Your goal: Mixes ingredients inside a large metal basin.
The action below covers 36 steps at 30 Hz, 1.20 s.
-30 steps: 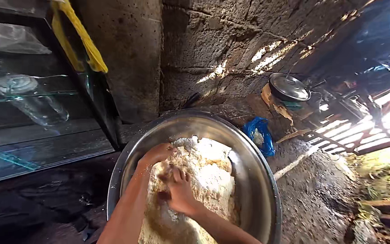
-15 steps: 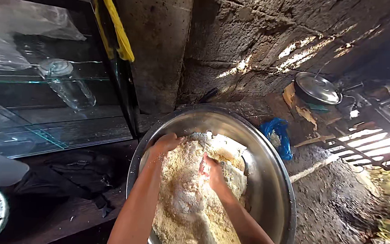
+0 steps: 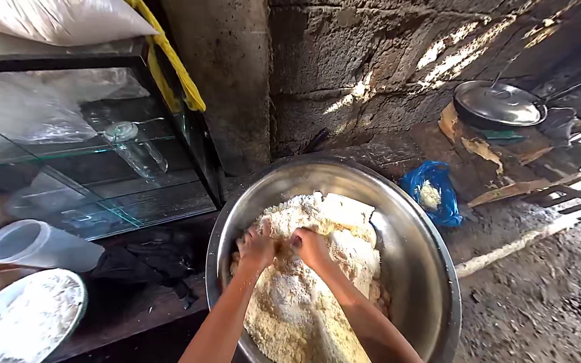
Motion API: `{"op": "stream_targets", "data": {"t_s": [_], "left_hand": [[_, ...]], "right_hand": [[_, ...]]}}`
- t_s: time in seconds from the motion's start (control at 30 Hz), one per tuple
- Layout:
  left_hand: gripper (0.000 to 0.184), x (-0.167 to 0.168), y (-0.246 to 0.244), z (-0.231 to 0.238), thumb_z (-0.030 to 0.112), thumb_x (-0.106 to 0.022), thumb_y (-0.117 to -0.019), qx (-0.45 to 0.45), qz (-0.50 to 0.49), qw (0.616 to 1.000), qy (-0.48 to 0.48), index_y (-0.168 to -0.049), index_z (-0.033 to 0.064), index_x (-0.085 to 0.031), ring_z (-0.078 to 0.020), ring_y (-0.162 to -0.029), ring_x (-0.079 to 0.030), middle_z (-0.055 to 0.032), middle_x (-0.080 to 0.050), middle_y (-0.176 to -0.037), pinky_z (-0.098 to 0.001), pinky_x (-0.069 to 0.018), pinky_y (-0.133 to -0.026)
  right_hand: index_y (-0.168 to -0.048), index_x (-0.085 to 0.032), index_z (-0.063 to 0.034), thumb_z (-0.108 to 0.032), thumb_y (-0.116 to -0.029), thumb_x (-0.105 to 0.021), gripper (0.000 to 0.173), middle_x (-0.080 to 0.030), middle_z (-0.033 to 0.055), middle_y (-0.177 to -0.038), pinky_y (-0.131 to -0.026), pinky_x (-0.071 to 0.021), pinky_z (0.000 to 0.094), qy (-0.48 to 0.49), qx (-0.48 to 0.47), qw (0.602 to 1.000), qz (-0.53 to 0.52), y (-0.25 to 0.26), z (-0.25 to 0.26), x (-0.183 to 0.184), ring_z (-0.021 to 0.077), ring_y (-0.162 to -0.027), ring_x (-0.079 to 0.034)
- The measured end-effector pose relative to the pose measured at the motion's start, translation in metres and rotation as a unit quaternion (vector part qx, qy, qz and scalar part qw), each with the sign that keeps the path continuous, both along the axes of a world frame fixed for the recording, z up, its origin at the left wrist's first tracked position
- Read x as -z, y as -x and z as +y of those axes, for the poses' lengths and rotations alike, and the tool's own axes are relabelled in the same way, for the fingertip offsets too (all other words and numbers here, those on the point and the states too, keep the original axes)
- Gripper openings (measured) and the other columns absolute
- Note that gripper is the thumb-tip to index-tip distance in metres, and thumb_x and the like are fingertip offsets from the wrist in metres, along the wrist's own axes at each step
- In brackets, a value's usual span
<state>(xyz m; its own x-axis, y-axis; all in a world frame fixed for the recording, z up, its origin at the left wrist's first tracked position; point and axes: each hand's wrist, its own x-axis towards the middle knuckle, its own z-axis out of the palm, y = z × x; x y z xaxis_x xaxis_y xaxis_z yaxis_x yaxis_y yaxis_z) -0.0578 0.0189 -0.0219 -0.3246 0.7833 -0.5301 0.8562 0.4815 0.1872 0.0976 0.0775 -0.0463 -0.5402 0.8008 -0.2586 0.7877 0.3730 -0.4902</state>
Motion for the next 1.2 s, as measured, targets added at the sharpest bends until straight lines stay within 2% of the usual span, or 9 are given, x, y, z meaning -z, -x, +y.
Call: {"op": "stream_targets", "data": {"t_s": [0.2,0.33,0.43,0.53,0.67,0.8,0.9,1.03,1.2], "left_hand": [[0.077,-0.015,-0.01,-0.054,0.028,-0.06,-0.1001,-0.004,0.008,0.999,0.05,-0.162,0.0058,-0.019,-0.0556,-0.138,-0.038,-0.0376,-0.023,-0.157,-0.0647,-0.0445,-0.104],[0.063,-0.008,-0.008,-0.07,0.02,-0.063,-0.0993,-0.108,-0.144,0.981,-0.067,-0.156,0.0126,-0.038,-0.0466,-0.133,-0.049,-0.0308,-0.037,-0.153,-0.0569,-0.0459,-0.108],[0.036,-0.005,-0.028,-0.075,0.008,-0.058,-0.1013,-0.293,-0.373,0.846,-0.243,-0.136,0.0022,-0.056,-0.0273,-0.103,-0.067,-0.0205,-0.065,-0.12,-0.0455,-0.0571,-0.087],[0.026,-0.02,-0.058,-0.063,0.012,-0.046,-0.1083,-0.362,-0.5,0.724,-0.307,-0.128,-0.0037,-0.054,-0.0141,-0.083,-0.063,-0.0117,-0.063,-0.099,-0.0331,-0.056,-0.075],[0.026,-0.027,-0.077,-0.028,0.016,-0.04,-0.1112,-0.32,-0.583,0.687,-0.293,-0.124,-0.0001,-0.056,-0.0102,-0.053,-0.057,-0.0078,-0.065,-0.082,-0.0251,-0.0474,-0.044],[0.029,-0.025,-0.08,0.005,0.023,-0.048,-0.1092,-0.303,-0.565,0.686,-0.344,-0.108,-0.0021,-0.063,-0.0119,-0.069,-0.062,-0.0077,-0.065,-0.085,-0.0292,-0.0537,-0.061],[0.043,-0.006,-0.08,0.026,0.024,-0.044,-0.1108,-0.309,-0.551,0.644,-0.431,-0.082,-0.0021,-0.062,-0.0072,-0.057,-0.058,-0.0023,-0.058,-0.063,-0.0246,-0.0528,-0.059],[0.034,0.041,-0.079,0.026,0.015,-0.033,-0.1123,-0.329,-0.608,0.582,-0.429,-0.123,-0.009,-0.055,-0.007,-0.081,-0.062,-0.0101,-0.064,-0.096,-0.0231,-0.0542,-0.076],[0.03,-0.002,-0.085,0.002,-0.003,-0.044,-0.1029,-0.445,-0.605,0.553,-0.361,-0.132,-0.0039,-0.053,-0.0109,-0.074,-0.06,-0.0103,-0.063,-0.095,-0.0276,-0.0526,-0.067]], "right_hand": [[-0.137,-0.061,-0.013,-0.042,-0.1028,-0.054,0.046,-0.059,0.0182,-0.137,-0.108,-0.0438,0.0568,0.037,-0.043,0.997,0.053,-0.01,-0.067,-0.003,0.0388,-0.132,-0.052],[-0.142,-0.058,-0.0144,-0.019,-0.0916,-0.069,0.052,-0.048,0.0163,-0.15,-0.111,-0.0447,0.0481,0.128,-0.026,0.966,0.224,-0.012,-0.091,-0.014,0.032,-0.137,-0.047],[-0.138,-0.061,-0.0075,-0.028,-0.0994,-0.062,0.044,-0.054,0.0158,-0.146,-0.11,-0.0473,0.0418,0.149,0.039,0.904,0.399,-0.01,-0.078,-0.014,0.0237,-0.134,-0.053],[-0.144,-0.058,-0.0074,-0.033,-0.1007,-0.057,0.05,-0.045,0.0187,-0.155,-0.118,-0.0381,0.0435,0.063,0.046,0.899,0.431,-0.008,-0.063,-0.025,0.0269,-0.146,-0.041],[-0.128,-0.069,-0.0048,-0.023,-0.1014,-0.056,0.035,-0.058,0.0172,-0.143,-0.11,-0.0469,0.0388,-0.062,0.117,0.876,0.465,-0.012,-0.049,-0.034,0.0243,-0.135,-0.053],[-0.132,-0.065,-0.0033,-0.03,-0.101,-0.056,0.041,-0.055,0.0181,-0.145,-0.112,-0.0457,0.0392,-0.093,0.167,0.851,0.489,-0.018,-0.05,-0.036,0.0247,-0.139,-0.049],[-0.134,-0.064,-0.0045,-0.034,-0.0981,-0.059,0.047,-0.05,0.0202,-0.151,-0.115,-0.0421,0.0424,-0.092,0.163,0.856,0.481,-0.01,-0.063,-0.035,0.0279,-0.144,-0.044],[-0.132,-0.066,-0.0026,-0.016,-0.0994,-0.056,0.036,-0.057,0.0205,-0.141,-0.112,-0.0461,0.0396,-0.097,0.14,0.866,0.47,0.004,-0.079,-0.027,0.027,-0.136,-0.052],[-0.126,-0.067,0.0017,-0.002,-0.099,-0.049,0.032,-0.071,0.0144,-0.116,-0.094,-0.0572,0.037,-0.072,0.16,0.85,0.497,0.008,-0.053,-0.014,0.0185,-0.107,-0.069]]}}
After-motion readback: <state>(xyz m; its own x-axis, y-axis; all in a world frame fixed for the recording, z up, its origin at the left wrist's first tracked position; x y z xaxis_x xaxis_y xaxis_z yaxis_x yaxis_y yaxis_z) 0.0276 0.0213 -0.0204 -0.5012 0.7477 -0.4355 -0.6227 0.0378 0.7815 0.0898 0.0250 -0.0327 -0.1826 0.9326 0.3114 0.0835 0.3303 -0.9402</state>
